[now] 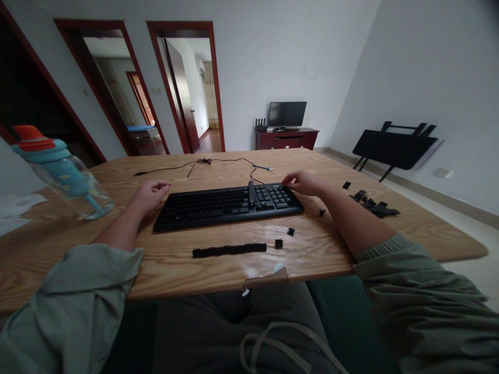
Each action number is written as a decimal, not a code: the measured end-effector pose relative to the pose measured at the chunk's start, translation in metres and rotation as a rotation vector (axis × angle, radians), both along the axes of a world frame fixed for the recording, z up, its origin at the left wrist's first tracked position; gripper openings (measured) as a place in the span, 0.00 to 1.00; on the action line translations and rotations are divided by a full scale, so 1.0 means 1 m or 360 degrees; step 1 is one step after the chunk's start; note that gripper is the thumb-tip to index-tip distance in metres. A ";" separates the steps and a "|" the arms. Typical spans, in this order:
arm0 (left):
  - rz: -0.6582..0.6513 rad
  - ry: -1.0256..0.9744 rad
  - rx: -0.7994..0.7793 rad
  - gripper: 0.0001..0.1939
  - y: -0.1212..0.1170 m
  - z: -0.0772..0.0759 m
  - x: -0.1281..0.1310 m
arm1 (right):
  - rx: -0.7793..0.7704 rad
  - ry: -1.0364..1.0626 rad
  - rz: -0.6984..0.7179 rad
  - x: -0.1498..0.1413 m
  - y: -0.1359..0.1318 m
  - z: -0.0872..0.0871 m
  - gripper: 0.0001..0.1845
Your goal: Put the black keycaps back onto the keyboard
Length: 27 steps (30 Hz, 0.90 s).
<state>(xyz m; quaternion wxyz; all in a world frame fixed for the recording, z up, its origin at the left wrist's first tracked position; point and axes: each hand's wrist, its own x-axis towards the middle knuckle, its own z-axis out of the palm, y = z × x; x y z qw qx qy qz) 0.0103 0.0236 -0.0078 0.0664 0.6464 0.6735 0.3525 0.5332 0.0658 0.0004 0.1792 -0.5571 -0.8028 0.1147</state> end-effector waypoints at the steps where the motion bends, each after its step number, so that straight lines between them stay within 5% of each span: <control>1: 0.0005 -0.0009 -0.0011 0.22 -0.001 0.001 0.001 | -0.0018 -0.0004 0.0007 -0.001 -0.002 0.001 0.12; 10: -0.0022 -0.0018 0.0005 0.21 -0.002 0.002 0.002 | -0.0167 0.0027 -0.0023 0.005 -0.008 0.009 0.16; 21: -0.0013 0.0030 -0.0012 0.22 -0.002 0.003 0.002 | -0.0134 0.0240 0.0215 0.013 0.001 0.001 0.17; 27: -0.0022 0.0018 -0.0008 0.23 -0.003 0.003 0.002 | -0.0184 0.0277 0.0051 0.010 -0.003 0.006 0.24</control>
